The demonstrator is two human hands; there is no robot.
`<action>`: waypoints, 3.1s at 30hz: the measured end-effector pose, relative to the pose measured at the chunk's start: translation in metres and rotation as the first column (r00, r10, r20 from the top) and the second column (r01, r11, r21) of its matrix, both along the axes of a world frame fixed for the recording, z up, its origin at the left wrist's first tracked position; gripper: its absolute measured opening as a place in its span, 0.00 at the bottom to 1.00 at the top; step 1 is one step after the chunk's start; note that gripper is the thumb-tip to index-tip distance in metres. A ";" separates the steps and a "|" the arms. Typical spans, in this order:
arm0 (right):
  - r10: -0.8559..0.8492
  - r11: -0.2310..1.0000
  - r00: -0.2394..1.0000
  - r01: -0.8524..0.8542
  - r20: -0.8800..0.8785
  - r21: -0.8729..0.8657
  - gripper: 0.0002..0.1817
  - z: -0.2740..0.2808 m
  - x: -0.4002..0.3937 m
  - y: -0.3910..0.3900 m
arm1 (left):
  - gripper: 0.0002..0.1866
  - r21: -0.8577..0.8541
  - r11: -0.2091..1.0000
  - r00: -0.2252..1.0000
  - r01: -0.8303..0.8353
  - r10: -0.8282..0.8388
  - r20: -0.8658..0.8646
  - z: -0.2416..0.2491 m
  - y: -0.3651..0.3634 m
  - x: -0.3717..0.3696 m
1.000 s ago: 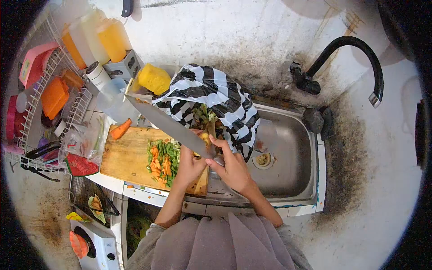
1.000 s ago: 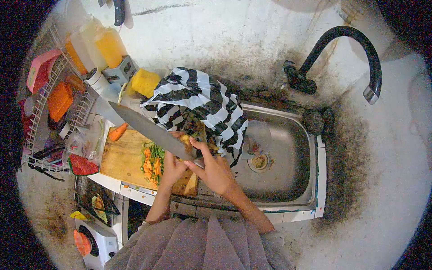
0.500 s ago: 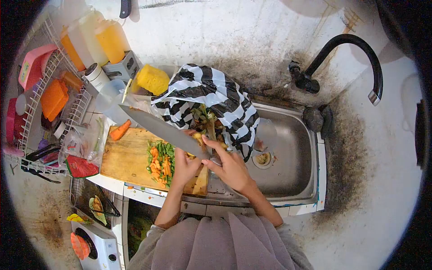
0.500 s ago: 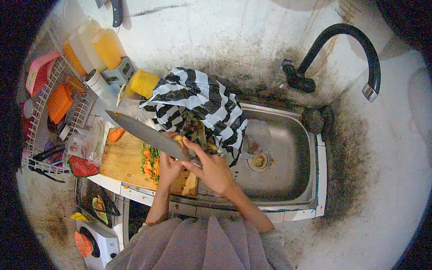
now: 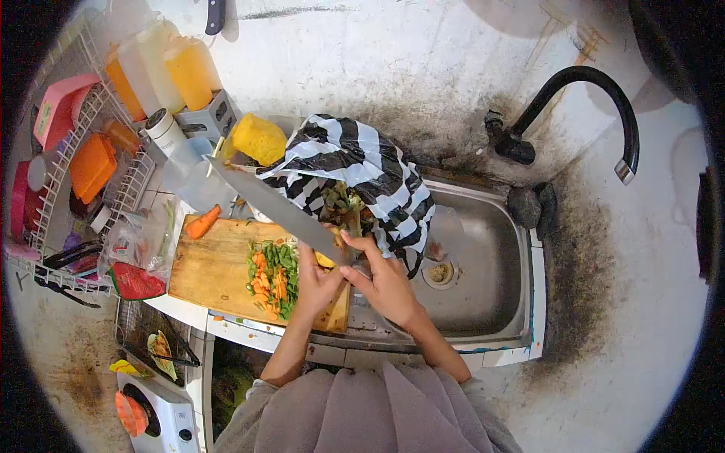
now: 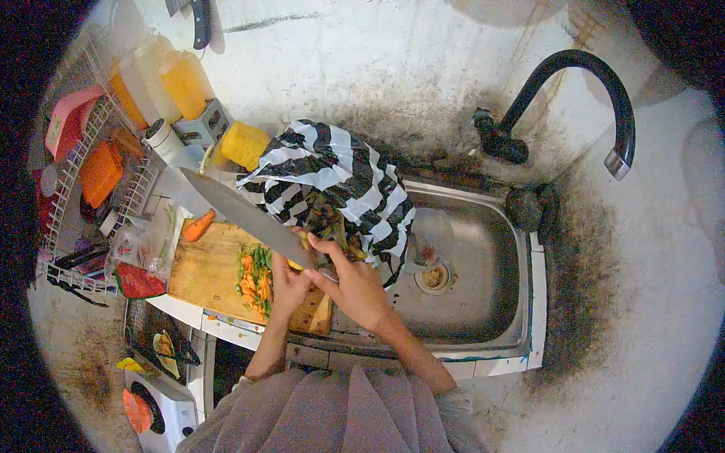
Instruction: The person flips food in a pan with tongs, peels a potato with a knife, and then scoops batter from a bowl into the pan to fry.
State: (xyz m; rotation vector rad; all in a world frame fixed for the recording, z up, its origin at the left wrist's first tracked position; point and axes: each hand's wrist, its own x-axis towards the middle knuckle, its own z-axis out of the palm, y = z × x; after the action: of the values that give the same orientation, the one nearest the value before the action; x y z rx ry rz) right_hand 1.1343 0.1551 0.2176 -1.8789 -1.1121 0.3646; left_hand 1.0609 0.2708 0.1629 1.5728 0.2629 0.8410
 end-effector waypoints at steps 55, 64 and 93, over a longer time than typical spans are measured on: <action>-0.107 0.921 0.983 0.040 -0.152 -0.387 0.46 0.019 0.015 -0.009 | 0.18 -0.875 0.440 0.976 0.202 -0.167 0.141 0.016 -0.001 -0.006; -0.004 0.996 0.986 -0.011 -0.165 -0.091 0.42 -0.004 0.017 -0.007 | 0.17 -0.901 0.420 0.990 0.105 -0.130 0.054 0.020 -0.005 0.000; -0.020 1.000 0.936 0.013 0.352 0.022 0.35 -0.001 -0.014 -0.008 | 0.19 -0.729 0.683 0.998 0.036 -0.060 -0.007 0.034 -0.022 -0.014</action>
State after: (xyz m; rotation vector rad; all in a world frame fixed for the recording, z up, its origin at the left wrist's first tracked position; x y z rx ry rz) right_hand 1.1201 0.1468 0.2162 -1.9833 -1.3279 0.0032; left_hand 1.0469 0.2492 0.1965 0.8212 0.5096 0.5552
